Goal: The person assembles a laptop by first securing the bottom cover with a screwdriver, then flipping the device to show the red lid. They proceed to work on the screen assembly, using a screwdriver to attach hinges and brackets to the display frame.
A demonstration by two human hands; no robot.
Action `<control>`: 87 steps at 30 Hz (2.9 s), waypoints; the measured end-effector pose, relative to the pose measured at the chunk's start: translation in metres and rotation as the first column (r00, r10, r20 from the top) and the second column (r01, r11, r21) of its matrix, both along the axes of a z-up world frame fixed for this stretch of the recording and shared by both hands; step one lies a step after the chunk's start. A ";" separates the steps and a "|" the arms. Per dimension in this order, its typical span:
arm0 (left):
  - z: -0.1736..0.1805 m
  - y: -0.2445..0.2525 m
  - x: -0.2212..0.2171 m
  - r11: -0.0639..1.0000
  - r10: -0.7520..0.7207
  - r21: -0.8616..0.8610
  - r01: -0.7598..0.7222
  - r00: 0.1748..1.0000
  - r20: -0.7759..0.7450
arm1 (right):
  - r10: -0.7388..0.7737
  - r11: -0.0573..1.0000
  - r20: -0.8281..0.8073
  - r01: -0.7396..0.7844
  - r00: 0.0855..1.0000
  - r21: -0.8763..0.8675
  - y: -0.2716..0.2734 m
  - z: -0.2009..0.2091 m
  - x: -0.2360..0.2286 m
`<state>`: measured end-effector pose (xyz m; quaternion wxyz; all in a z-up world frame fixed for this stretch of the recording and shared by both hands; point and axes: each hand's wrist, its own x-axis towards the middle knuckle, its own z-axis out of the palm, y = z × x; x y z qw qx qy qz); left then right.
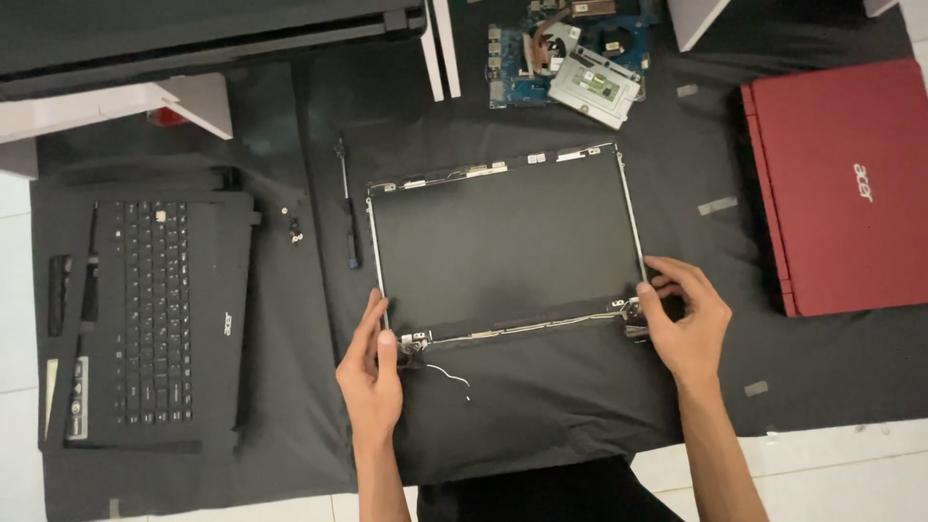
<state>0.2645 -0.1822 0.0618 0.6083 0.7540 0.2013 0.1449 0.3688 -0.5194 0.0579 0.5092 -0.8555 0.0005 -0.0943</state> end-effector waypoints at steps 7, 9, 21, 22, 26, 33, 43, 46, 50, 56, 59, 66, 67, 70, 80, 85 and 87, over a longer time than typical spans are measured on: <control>0.008 -0.010 0.004 0.990 0.017 0.141 -0.021 0.999 0.029 | 0.011 1.000 -0.042 -0.011 0.999 0.009 -0.005 -0.004 -0.003; 0.011 -0.015 0.007 0.957 0.054 0.285 -0.059 0.998 0.025 | 0.034 0.999 -0.036 -0.033 0.999 0.007 -0.007 -0.007 -0.003; 0.011 -0.011 0.025 0.908 0.059 0.414 -0.055 0.998 0.003 | 0.051 0.999 -0.090 -0.050 0.995 0.013 -0.005 -0.006 -0.003; 0.012 -0.011 0.027 0.907 0.064 0.417 -0.060 0.998 0.004 | 0.056 0.998 -0.090 -0.055 0.994 0.016 -0.004 -0.005 -0.004; 0.015 -0.014 0.032 0.900 0.085 0.429 -0.081 0.996 0.010 | 0.120 0.991 -0.049 -0.117 0.992 0.058 0.000 0.001 -0.003; 0.029 0.008 0.033 0.978 0.114 0.184 -0.097 0.990 -0.086 | 0.117 0.990 -0.023 -0.115 0.993 0.077 -0.002 -0.004 -0.007; 0.024 0.044 0.078 0.631 0.152 0.772 -0.071 0.988 -0.033 | 0.429 0.872 0.050 -0.399 0.902 -0.284 0.085 0.053 -0.017; 0.007 0.051 0.081 0.578 0.171 0.816 -0.015 0.980 -0.103 | 0.719 0.660 -0.005 -0.685 0.695 -0.307 0.122 0.047 -0.008; 0.010 0.050 0.071 0.581 0.235 0.812 -0.054 0.966 -0.104 | 0.877 0.456 0.011 -0.825 0.480 -0.333 0.163 0.037 0.003; 0.031 0.060 0.048 0.869 0.337 0.428 -0.248 0.931 -0.143 | 0.940 0.330 0.084 -0.825 0.330 -0.459 0.181 0.019 0.013; 0.047 0.062 0.032 0.886 0.422 0.302 -0.352 0.882 -0.210 | 0.934 0.354 0.112 -0.851 0.338 -0.389 0.183 0.013 0.016; 0.046 0.073 -0.008 0.878 0.467 0.022 -0.478 0.867 0.174 | 0.909 0.417 0.148 -0.860 0.390 -0.294 0.185 0.002 0.015; 0.054 0.070 -0.012 0.875 0.472 0.024 -0.483 0.864 0.174 | 0.911 0.413 0.150 -0.863 0.385 -0.292 0.185 0.000 0.014; 0.070 0.066 -0.020 0.804 0.552 0.130 -0.580 0.810 0.201 | 0.899 0.437 0.167 -0.847 0.404 -0.302 0.186 -0.001 0.014; 0.053 0.060 -0.021 0.657 0.474 0.508 -0.557 0.829 0.296 | 0.885 0.465 0.181 -0.837 0.429 -0.289 0.184 -0.001 0.014; 0.050 0.057 -0.016 0.607 0.402 0.608 -0.512 0.858 0.321 | 0.883 0.469 0.179 -0.831 0.434 -0.298 0.185 0.007 0.014; 0.047 0.057 -0.014 0.507 0.373 0.720 -0.474 0.874 0.313 | 0.891 0.455 0.149 -0.841 0.429 -0.294 0.186 0.009 0.014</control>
